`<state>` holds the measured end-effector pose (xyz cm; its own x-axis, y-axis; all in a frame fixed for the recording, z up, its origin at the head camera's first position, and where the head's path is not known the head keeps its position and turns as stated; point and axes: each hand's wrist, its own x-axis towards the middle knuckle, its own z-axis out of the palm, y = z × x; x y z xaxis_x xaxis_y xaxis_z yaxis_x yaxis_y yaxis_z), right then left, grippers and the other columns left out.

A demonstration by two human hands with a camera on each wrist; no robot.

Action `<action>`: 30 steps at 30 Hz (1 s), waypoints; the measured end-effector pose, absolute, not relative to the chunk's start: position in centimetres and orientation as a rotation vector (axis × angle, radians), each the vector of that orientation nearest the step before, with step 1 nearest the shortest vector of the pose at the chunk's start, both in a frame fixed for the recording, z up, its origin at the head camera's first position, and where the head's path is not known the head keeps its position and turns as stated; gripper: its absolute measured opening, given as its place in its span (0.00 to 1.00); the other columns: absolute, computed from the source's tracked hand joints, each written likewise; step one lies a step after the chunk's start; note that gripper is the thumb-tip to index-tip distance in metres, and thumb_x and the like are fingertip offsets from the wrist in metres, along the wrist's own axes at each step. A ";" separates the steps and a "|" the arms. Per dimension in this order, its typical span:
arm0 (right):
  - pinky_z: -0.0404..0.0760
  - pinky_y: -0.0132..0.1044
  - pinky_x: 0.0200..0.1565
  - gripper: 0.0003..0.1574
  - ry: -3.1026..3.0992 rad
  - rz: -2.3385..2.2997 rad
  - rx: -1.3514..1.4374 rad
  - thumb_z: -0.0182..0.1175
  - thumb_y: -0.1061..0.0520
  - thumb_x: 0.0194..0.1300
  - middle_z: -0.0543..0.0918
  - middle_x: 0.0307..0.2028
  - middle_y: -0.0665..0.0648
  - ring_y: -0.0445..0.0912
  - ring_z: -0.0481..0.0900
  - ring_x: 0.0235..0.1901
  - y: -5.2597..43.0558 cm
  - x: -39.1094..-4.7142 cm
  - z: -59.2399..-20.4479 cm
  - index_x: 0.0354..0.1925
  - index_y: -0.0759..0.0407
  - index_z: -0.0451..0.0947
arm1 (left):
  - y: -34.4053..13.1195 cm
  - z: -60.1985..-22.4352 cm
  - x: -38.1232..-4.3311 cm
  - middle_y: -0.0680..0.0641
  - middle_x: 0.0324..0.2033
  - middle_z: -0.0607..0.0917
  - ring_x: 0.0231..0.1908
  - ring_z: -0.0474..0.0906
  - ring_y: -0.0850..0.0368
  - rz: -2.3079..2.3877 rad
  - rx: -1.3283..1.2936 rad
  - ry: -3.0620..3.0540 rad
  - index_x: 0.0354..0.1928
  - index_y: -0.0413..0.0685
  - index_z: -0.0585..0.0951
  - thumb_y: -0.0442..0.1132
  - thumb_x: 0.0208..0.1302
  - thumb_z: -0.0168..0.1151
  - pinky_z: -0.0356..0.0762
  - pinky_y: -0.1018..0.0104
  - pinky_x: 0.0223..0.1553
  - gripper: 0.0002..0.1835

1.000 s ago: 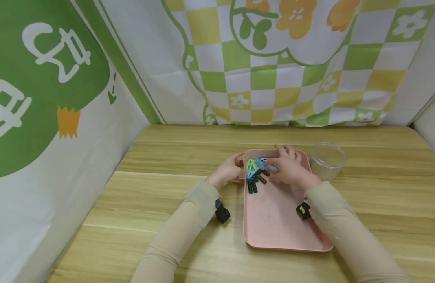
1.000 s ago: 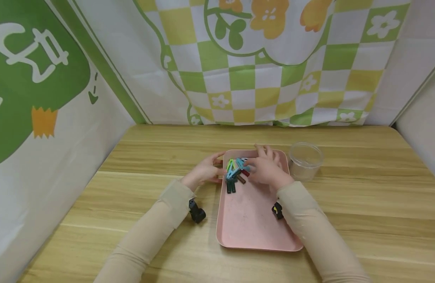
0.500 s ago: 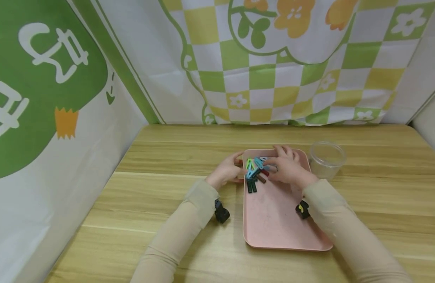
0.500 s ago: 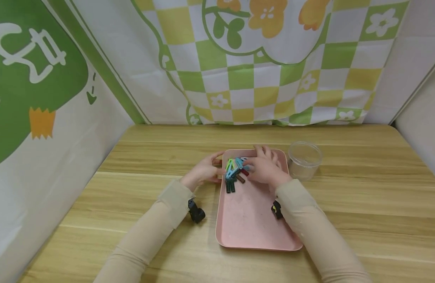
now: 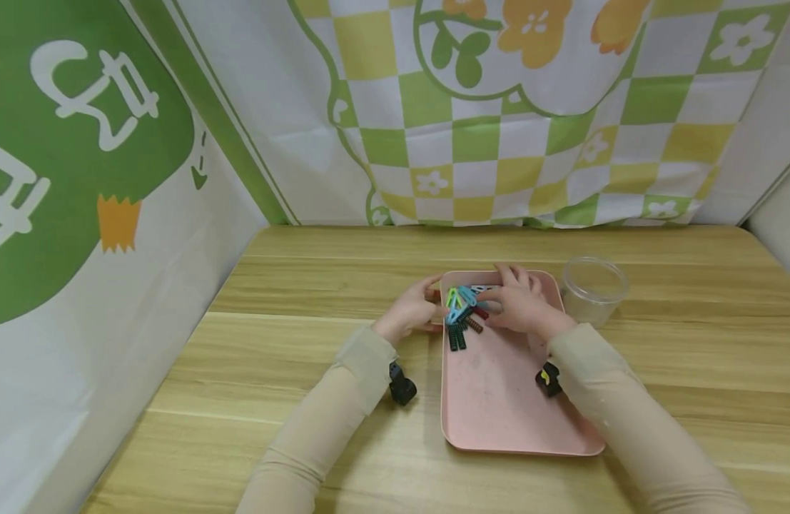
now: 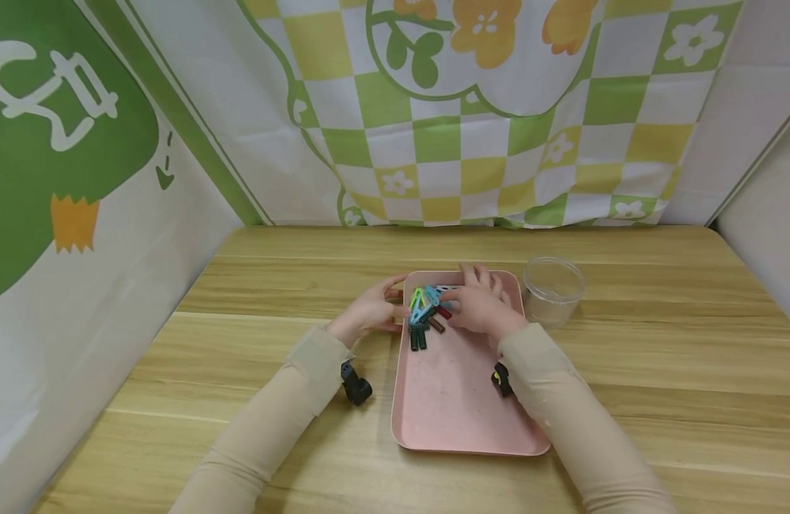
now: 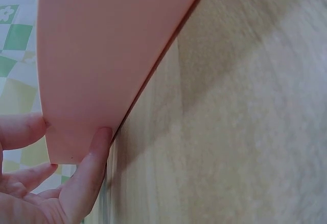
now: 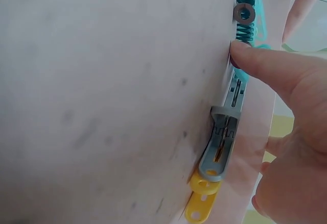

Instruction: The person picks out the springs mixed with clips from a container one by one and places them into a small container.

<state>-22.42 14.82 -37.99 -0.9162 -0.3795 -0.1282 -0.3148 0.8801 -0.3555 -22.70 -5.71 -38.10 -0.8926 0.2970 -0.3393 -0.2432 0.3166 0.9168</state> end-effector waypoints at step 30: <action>0.39 0.69 0.64 0.25 2.851 -0.505 -0.511 0.69 0.55 0.56 0.39 0.73 0.67 0.67 0.33 0.69 14.8 -22.8 -38.1 0.53 0.51 0.80 | -5.8 -38.1 -22.6 0.37 0.66 0.64 0.49 0.77 0.46 1.605 0.052 2.143 0.73 0.54 0.55 0.26 0.63 0.58 0.84 0.58 0.43 0.40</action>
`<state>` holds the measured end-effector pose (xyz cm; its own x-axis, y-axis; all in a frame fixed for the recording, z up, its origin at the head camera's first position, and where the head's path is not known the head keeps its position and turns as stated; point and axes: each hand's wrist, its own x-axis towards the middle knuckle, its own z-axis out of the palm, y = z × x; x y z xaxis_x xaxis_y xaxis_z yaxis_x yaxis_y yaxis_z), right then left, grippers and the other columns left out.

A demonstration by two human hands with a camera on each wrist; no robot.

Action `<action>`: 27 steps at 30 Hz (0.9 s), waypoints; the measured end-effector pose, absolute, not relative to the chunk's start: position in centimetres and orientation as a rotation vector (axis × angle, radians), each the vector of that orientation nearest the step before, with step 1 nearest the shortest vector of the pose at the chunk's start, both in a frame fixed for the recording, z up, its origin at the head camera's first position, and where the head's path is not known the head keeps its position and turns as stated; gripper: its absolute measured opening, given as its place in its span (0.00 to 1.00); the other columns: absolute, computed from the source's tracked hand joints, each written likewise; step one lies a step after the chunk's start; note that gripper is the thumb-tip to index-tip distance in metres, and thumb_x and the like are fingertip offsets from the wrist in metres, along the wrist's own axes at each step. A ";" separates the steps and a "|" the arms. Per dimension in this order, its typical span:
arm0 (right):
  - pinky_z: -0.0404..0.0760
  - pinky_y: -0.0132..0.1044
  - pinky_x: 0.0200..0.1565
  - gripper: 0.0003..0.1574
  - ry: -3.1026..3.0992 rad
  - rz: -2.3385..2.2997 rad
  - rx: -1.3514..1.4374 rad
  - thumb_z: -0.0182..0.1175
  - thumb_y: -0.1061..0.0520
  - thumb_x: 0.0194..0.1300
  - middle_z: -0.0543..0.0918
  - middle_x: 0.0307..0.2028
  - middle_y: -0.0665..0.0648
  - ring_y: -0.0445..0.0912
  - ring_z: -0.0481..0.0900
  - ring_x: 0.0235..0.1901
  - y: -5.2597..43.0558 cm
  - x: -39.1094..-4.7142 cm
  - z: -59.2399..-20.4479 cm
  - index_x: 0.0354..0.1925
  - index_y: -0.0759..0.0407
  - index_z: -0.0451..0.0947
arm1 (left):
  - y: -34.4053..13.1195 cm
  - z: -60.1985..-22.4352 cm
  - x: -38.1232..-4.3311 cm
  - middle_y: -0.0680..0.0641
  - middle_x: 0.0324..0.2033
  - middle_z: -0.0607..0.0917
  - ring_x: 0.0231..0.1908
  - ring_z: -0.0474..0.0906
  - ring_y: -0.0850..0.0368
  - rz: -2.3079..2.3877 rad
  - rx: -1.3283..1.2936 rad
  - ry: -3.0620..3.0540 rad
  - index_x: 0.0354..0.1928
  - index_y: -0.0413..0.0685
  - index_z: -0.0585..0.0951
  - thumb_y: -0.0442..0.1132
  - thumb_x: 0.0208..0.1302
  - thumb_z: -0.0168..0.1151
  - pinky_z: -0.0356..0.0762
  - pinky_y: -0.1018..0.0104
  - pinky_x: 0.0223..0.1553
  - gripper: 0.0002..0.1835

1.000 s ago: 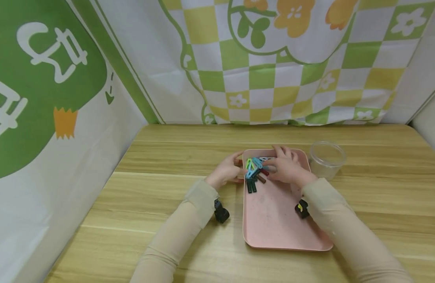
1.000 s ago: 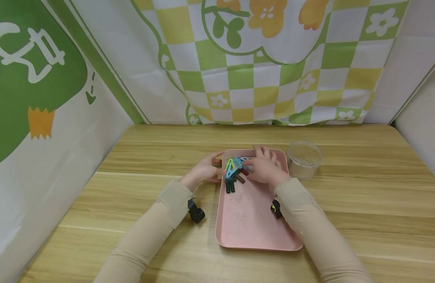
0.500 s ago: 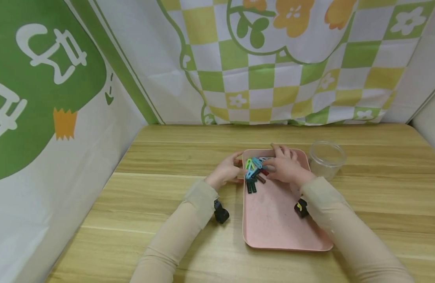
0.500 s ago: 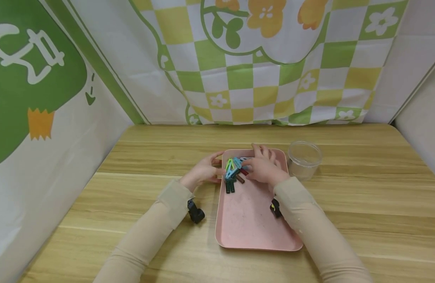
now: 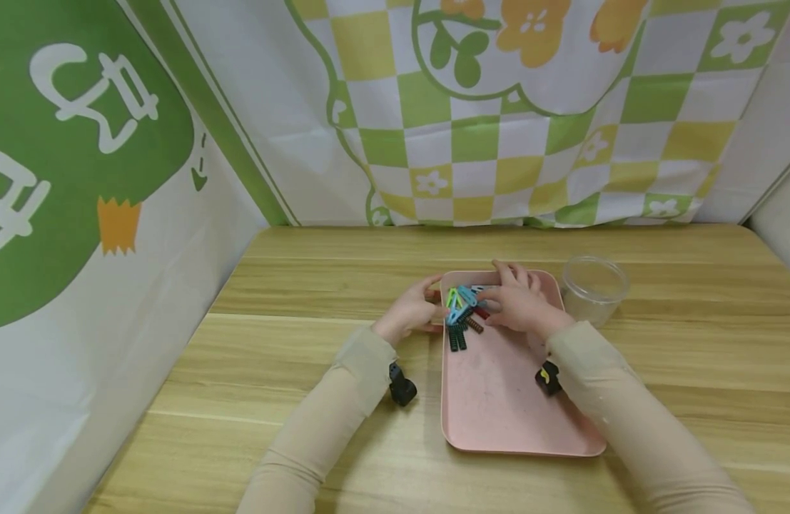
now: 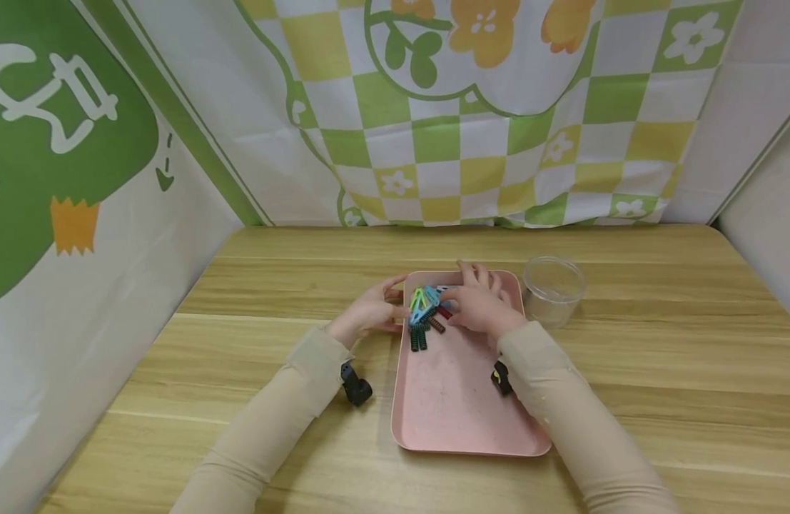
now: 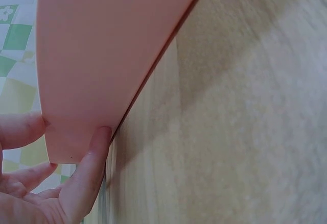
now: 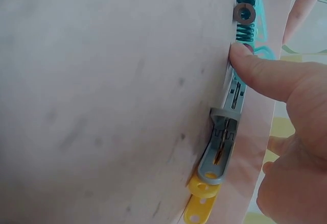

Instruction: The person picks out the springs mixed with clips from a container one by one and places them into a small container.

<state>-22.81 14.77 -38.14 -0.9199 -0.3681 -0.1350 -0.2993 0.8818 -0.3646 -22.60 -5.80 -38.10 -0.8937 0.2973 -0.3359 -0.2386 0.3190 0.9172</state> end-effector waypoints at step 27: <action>0.39 0.71 0.62 0.23 2.868 -0.551 -0.576 0.68 0.56 0.57 0.40 0.72 0.71 0.70 0.35 0.68 15.0 -22.5 -37.8 0.52 0.54 0.80 | -5.8 -38.2 -22.7 0.37 0.65 0.65 0.47 0.77 0.48 1.612 0.058 2.130 0.73 0.53 0.54 0.26 0.63 0.57 0.84 0.56 0.43 0.40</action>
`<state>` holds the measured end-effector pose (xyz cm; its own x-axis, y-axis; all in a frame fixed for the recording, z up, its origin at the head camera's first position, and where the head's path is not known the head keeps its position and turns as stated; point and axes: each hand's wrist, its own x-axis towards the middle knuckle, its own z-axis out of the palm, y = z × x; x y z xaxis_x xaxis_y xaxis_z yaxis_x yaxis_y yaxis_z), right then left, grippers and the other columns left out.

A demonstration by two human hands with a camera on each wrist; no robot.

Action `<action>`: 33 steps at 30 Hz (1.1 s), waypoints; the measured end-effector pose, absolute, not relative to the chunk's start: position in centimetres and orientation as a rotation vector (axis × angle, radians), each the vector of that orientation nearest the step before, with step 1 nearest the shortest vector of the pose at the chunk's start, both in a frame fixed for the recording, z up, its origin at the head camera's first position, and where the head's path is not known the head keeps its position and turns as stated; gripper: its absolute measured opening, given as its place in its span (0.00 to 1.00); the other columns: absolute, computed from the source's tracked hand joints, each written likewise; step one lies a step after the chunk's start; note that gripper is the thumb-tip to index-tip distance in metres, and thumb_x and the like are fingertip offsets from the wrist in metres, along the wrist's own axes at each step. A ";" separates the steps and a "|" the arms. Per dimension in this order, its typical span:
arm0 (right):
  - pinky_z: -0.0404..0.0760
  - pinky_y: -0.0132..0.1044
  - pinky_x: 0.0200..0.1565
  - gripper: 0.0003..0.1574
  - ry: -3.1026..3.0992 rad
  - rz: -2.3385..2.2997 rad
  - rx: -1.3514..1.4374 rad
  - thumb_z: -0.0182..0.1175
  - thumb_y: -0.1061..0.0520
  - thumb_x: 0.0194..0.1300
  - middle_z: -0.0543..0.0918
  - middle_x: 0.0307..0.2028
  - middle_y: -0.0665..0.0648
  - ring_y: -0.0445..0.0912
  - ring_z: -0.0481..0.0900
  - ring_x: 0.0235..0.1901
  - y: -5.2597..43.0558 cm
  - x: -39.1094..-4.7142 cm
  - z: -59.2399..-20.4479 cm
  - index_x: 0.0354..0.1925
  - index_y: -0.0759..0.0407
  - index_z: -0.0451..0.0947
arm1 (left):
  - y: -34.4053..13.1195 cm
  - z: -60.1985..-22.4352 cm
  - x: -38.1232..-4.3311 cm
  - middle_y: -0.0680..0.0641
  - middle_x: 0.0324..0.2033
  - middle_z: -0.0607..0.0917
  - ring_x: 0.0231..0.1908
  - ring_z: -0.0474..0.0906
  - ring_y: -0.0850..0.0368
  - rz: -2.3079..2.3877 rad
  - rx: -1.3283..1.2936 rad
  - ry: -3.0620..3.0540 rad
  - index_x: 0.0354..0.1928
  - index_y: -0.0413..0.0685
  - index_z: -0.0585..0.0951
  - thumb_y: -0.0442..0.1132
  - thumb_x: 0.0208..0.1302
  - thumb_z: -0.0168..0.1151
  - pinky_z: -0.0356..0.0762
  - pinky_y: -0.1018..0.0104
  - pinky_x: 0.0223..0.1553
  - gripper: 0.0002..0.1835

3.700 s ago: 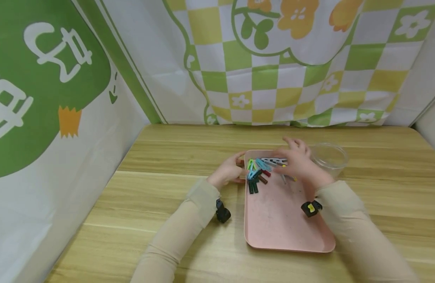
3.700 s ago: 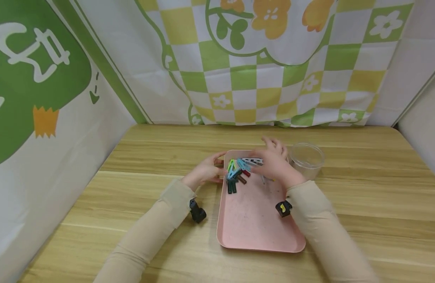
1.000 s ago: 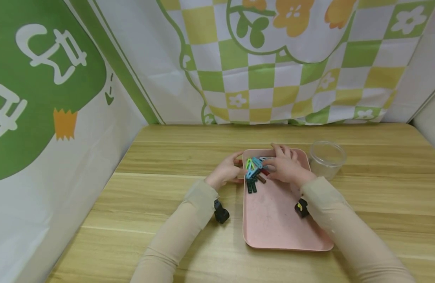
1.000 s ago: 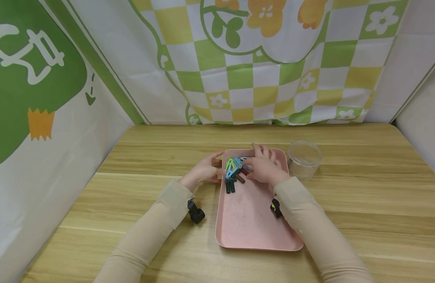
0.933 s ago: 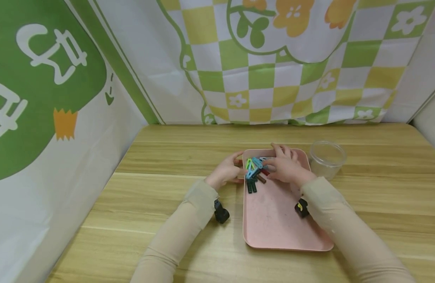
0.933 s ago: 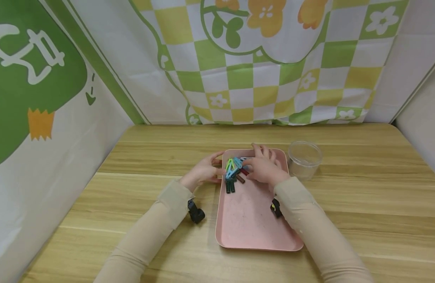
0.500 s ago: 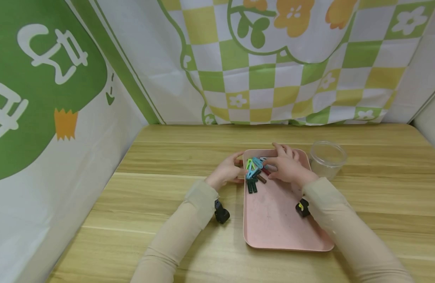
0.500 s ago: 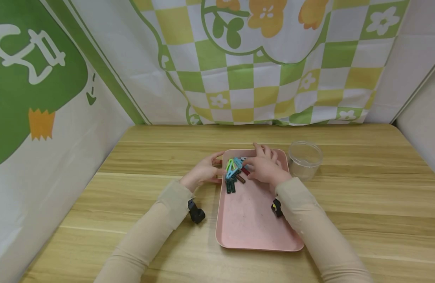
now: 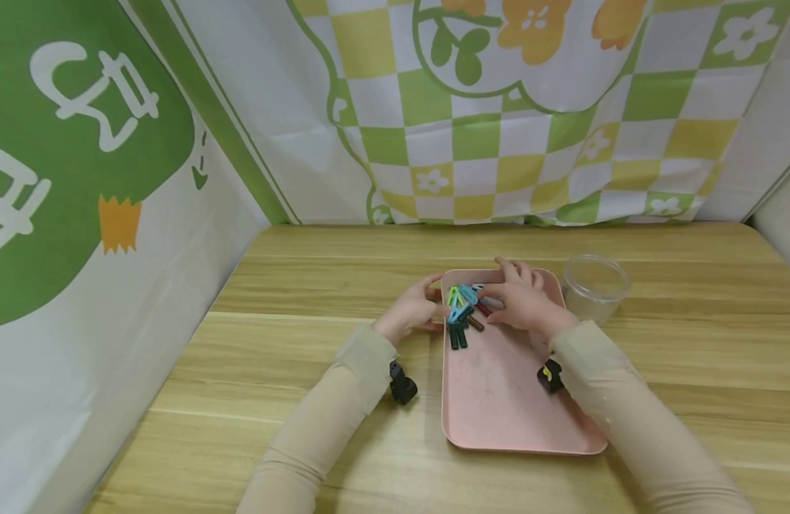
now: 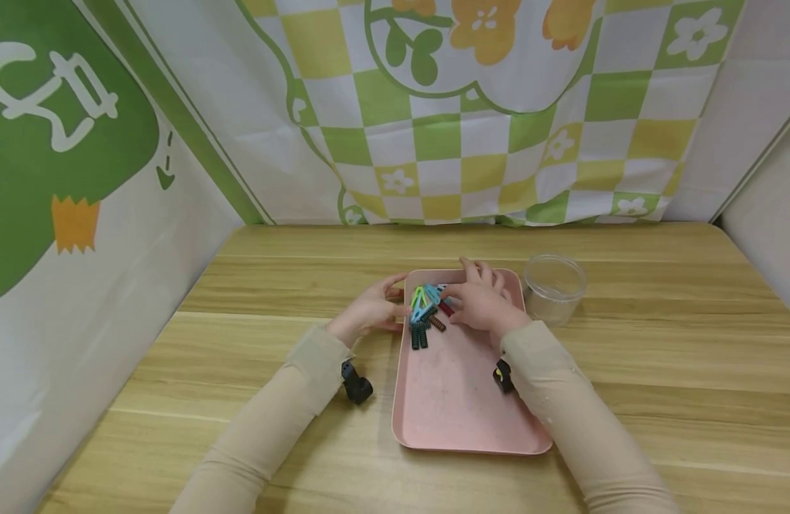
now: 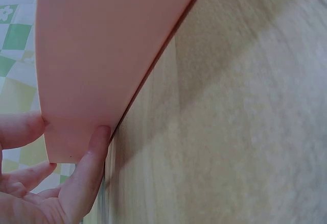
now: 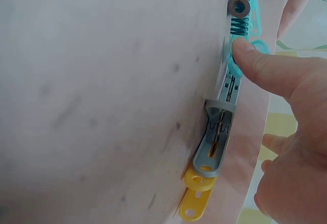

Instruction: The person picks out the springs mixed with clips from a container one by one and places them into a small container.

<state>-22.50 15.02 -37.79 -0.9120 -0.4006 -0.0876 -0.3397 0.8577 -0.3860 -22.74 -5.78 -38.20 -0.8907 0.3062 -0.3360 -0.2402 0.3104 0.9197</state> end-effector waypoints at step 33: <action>0.36 0.73 0.61 0.24 2.895 -0.587 -0.574 0.70 0.56 0.54 0.41 0.72 0.71 0.71 0.35 0.68 14.8 -22.2 -37.4 0.51 0.54 0.80 | -6.0 -38.2 -22.7 0.36 0.64 0.66 0.46 0.77 0.49 1.643 0.046 2.097 0.73 0.54 0.55 0.25 0.62 0.57 0.84 0.57 0.43 0.40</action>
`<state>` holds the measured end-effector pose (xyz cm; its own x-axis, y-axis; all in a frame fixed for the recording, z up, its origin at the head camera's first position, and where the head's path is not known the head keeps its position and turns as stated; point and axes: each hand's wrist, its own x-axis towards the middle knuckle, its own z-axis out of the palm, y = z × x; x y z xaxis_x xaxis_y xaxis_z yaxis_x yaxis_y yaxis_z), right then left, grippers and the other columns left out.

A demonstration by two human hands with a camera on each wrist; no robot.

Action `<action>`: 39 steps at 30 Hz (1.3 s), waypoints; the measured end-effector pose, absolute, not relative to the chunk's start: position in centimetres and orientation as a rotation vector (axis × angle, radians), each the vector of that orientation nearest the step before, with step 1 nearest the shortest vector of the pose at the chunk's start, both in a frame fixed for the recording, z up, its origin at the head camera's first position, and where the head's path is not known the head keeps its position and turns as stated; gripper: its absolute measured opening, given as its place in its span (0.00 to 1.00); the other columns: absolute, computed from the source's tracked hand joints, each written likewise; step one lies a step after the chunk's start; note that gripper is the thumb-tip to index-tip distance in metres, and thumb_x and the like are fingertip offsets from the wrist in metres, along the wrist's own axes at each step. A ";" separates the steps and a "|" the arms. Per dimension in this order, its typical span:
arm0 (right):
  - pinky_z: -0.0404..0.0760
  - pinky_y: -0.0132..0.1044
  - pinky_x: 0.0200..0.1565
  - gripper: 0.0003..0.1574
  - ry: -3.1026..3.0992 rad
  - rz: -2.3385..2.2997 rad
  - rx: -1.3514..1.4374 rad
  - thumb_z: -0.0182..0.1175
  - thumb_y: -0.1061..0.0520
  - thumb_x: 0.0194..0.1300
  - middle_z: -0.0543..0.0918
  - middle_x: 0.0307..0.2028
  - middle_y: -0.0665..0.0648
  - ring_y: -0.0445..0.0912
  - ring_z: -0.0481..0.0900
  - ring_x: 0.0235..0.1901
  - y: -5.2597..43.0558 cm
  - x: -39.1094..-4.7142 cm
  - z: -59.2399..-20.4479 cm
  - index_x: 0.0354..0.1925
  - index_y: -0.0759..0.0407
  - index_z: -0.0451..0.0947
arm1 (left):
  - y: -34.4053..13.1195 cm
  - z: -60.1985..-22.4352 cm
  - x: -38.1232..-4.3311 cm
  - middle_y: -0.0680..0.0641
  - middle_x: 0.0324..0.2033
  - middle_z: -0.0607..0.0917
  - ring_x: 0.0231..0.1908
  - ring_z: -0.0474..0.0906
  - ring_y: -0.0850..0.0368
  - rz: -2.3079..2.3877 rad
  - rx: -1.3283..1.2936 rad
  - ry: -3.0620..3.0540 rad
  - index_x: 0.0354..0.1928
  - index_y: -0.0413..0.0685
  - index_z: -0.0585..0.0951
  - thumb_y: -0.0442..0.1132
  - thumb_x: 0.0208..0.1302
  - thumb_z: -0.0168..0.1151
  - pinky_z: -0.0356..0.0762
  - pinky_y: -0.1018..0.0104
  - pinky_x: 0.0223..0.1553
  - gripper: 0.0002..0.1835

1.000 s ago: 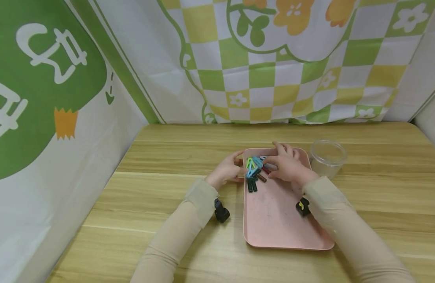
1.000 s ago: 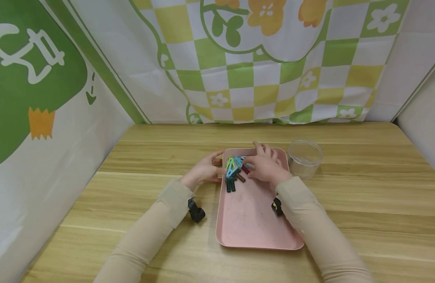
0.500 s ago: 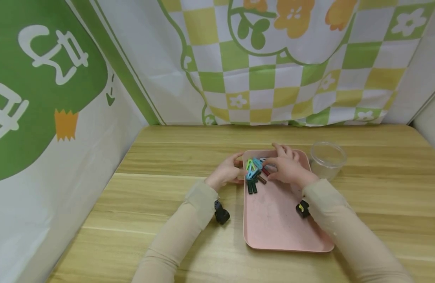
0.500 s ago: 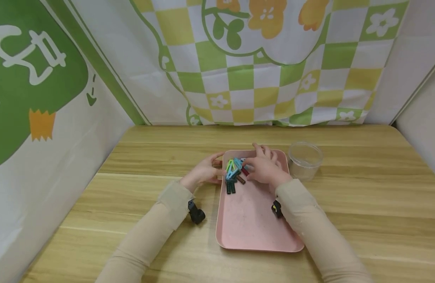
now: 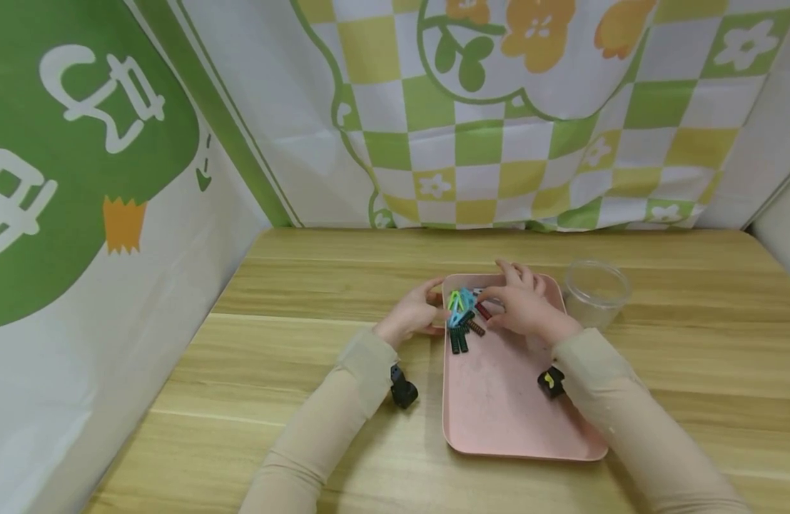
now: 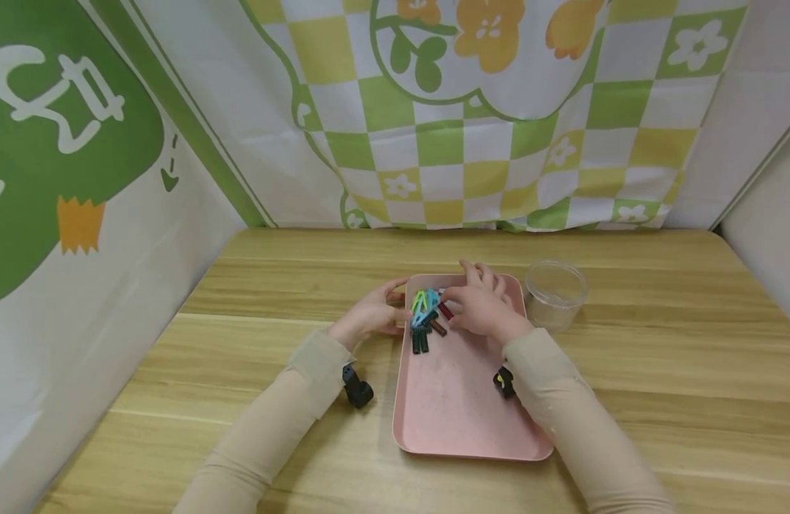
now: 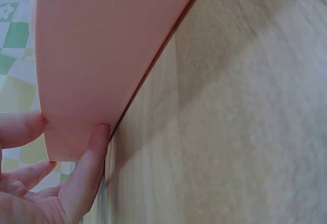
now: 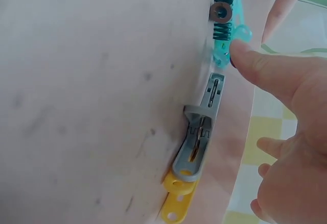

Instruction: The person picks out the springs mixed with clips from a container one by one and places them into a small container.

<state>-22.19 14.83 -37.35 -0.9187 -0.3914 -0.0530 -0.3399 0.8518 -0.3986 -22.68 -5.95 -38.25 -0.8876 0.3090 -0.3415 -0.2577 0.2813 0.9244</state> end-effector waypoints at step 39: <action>0.35 0.70 0.62 0.19 2.959 -0.578 -0.680 0.68 0.56 0.57 0.38 0.73 0.68 0.70 0.33 0.68 15.8 -21.2 -32.7 0.48 0.50 0.80 | -6.0 -38.2 -22.7 0.37 0.66 0.64 0.48 0.77 0.47 1.630 0.043 2.105 0.73 0.55 0.55 0.26 0.63 0.57 0.83 0.56 0.44 0.39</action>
<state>-21.22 15.79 -32.67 -0.9021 -0.4303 0.0336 -0.4113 0.8334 -0.3691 -22.69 -5.98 -38.21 -0.8870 0.3062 -0.3456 -0.2578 0.2925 0.9208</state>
